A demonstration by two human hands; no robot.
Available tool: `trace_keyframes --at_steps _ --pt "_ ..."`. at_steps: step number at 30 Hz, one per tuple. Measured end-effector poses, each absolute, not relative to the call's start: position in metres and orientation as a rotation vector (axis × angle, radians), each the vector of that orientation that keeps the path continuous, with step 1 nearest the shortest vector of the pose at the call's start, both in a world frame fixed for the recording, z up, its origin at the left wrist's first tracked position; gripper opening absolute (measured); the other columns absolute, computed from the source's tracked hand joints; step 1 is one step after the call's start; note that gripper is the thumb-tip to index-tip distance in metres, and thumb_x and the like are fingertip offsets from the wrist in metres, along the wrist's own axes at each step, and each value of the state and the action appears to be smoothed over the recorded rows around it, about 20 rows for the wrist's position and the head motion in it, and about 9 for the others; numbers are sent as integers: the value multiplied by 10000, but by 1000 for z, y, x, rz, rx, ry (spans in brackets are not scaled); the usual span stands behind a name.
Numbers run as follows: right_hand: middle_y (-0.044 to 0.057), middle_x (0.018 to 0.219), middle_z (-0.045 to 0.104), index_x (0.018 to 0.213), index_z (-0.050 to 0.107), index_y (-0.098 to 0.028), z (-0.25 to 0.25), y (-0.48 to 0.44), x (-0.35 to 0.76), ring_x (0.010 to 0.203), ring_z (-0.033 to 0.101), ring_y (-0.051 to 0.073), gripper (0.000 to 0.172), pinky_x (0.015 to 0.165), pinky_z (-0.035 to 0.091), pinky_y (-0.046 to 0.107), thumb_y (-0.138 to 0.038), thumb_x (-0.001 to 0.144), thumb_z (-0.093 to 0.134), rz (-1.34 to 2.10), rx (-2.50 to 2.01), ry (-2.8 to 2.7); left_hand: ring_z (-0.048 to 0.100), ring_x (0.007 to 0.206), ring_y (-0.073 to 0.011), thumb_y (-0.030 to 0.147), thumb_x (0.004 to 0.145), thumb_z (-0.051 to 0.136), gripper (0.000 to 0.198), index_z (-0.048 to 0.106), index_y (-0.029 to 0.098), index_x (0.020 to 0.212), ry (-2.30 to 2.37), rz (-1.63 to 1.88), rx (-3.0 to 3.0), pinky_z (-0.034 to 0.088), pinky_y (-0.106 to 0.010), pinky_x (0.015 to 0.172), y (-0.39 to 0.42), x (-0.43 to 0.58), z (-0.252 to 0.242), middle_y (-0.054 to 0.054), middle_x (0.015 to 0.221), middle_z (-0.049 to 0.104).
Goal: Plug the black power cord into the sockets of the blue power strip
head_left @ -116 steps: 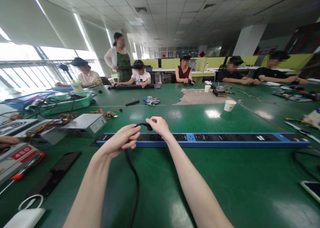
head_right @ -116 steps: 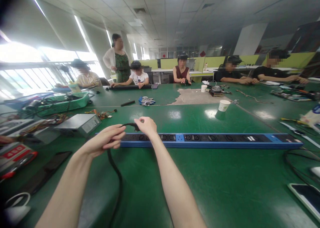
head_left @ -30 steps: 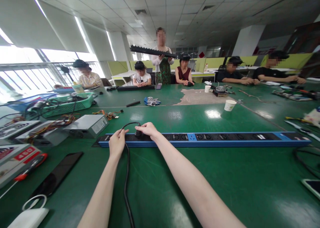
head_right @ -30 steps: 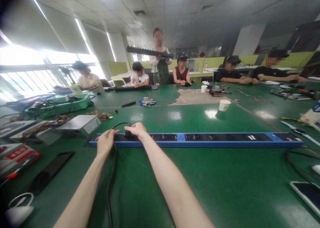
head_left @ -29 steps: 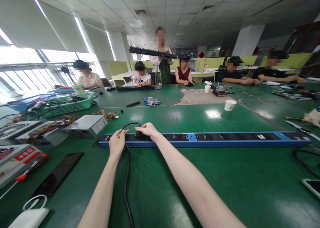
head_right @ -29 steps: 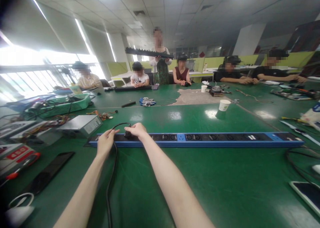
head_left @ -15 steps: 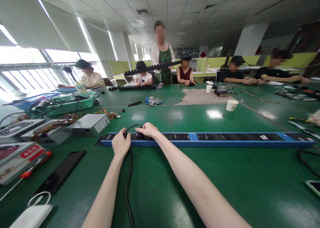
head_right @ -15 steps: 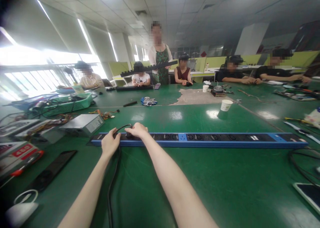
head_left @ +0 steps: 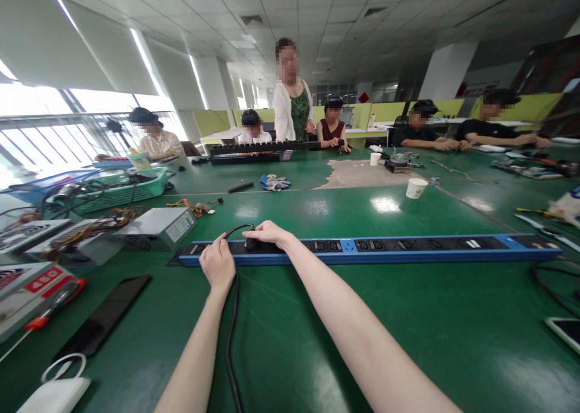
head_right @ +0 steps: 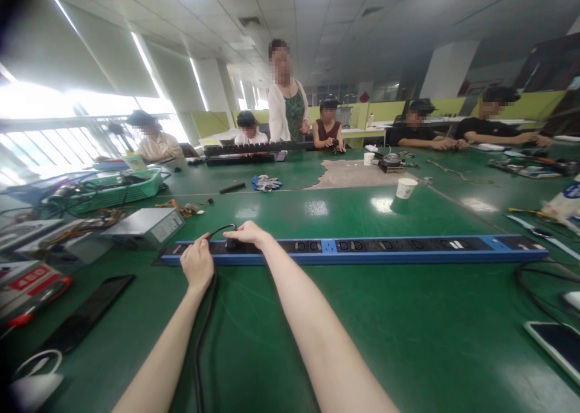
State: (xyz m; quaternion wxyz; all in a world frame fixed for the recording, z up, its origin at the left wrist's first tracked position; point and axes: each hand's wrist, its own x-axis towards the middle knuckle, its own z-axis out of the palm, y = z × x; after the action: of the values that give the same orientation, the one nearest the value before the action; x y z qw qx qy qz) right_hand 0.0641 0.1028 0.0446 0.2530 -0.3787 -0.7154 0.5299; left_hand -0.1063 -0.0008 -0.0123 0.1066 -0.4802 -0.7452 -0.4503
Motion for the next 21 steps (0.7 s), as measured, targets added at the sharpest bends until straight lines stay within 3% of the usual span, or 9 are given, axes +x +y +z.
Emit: trace_keyframes --at_steps 7,13,18,21 --pt "33 679 696 672 748 -114 45 106 58 668 546 112 522 669 384 248 -615 767 860 1573 -1001 -1834 648 1265 -263 368 1102 233 557 716 189 1313 -2157 -1362 -1417 360 -443 1183 -1 -105 -13 -133 1307 755" --pt "-8 619 629 663 719 -125 51 107 60 638 484 100 490 623 335 238 -567 702 927 1610 -1048 -1767 643 1285 -260 348 1103 209 576 712 182 1331 -2158 -1392 -1411 352 -445 1185 -2 -106 -14 -134 1317 755" --pt "-23 611 570 755 713 -137 65 109 62 569 408 78 445 586 349 225 -550 819 864 1796 -1026 -1475 628 1321 -227 338 1105 208 574 746 229 1272 -2143 -1422 -1438 344 -414 1188 -4 -105 -12 -75 1392 729" --pt "-18 634 583 767 712 -129 67 107 69 599 441 79 470 596 351 218 -570 802 871 1768 -999 -1484 629 1325 -216 323 1101 218 567 762 244 1240 -2139 -1430 -1458 349 -404 1177 -6 -105 -9 -54 1416 719"
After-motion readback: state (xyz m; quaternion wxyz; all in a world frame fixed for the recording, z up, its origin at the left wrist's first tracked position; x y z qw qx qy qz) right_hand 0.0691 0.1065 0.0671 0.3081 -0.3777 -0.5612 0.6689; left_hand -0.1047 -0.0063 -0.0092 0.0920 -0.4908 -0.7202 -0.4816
